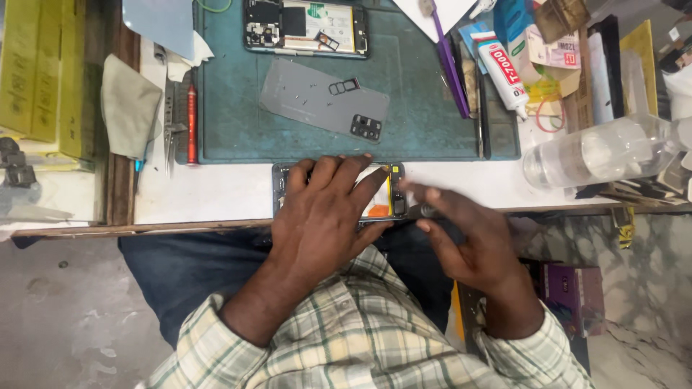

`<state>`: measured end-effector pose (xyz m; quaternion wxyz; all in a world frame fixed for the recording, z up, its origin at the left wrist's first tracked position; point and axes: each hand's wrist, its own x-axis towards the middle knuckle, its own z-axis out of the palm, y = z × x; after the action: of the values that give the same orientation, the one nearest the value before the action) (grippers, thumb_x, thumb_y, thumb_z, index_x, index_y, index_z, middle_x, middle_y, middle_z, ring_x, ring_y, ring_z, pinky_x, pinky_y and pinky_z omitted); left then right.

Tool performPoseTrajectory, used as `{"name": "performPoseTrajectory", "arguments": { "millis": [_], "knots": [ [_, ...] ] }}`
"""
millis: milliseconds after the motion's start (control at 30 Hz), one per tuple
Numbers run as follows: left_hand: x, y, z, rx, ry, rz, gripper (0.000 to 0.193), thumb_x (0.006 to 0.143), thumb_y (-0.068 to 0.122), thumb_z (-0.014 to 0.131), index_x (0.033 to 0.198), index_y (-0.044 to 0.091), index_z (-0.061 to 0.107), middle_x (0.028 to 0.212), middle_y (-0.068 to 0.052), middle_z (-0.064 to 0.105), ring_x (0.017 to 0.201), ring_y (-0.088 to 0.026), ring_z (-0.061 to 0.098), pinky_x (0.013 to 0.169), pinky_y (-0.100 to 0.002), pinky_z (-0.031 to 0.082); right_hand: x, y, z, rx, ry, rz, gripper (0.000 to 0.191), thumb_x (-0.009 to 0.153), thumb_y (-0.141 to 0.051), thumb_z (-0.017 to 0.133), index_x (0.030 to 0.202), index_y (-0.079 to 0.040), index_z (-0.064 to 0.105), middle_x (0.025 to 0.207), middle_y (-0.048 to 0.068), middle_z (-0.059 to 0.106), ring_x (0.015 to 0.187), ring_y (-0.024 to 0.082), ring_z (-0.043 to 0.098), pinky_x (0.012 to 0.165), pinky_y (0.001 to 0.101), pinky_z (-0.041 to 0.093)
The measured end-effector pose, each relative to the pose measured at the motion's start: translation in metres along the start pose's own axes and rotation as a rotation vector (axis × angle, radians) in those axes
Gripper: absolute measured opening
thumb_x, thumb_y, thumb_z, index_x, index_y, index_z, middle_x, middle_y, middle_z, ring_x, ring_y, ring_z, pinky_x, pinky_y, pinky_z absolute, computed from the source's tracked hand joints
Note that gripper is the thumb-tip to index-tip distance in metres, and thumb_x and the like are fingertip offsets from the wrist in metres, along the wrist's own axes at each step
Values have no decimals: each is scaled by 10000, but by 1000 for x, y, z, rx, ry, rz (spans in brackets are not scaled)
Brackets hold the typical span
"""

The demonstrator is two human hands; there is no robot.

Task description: The person repairs a disassembled smartphone at a workbench. They press and reposition the battery and internal components by hand, then use a screwdriver to tighten screws along the phone's edge, working on the opened device while other phone parts and tools lie on the mat.

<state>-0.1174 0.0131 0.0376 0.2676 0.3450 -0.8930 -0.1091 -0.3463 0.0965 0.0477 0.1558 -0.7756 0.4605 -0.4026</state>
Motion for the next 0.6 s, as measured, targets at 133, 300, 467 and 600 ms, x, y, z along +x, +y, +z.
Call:
{"name": "performPoseTrajectory", "arguments": {
  "millis": [133, 300, 467, 600],
  "knots": [
    [1, 1, 0, -4, -18, -9, 634, 781, 467, 798, 1298, 130, 657, 1370, -71, 604, 1208, -268, 523, 1019, -487, 369, 1, 0, 1, -321, 67, 145, 541, 778, -238, 948, 1236, -106, 692, 979, 84, 783, 811, 193, 752, 697, 319, 576],
    [3, 2, -2, -13, -7, -9, 635, 798, 491, 793, 1289, 112, 655, 1364, -76, 604, 1206, -277, 526, 1016, -495, 368, 1, 3, 7, 14, 26, -10, 477, 898, -50, 766, 1315, -31, 535, 1169, 181, 723, 1067, 313, 745, 893, 365, 611],
    [2, 3, -1, -25, -40, -23, 635, 772, 476, 795, 1286, 128, 661, 1355, -72, 605, 1187, -276, 531, 1000, -487, 366, -5, 2, 10, -191, 111, 180, 546, 796, -186, 926, 1252, -109, 636, 1062, 144, 757, 920, 262, 756, 759, 328, 598],
    [2, 1, -1, -15, -43, -17, 632, 782, 475, 792, 1285, 117, 656, 1366, -79, 603, 1194, -273, 533, 1007, -480, 363, -3, 1, 11, 72, -24, -16, 435, 903, -28, 739, 1281, -43, 524, 1195, 229, 711, 1086, 331, 745, 856, 362, 614]
  ]
}}
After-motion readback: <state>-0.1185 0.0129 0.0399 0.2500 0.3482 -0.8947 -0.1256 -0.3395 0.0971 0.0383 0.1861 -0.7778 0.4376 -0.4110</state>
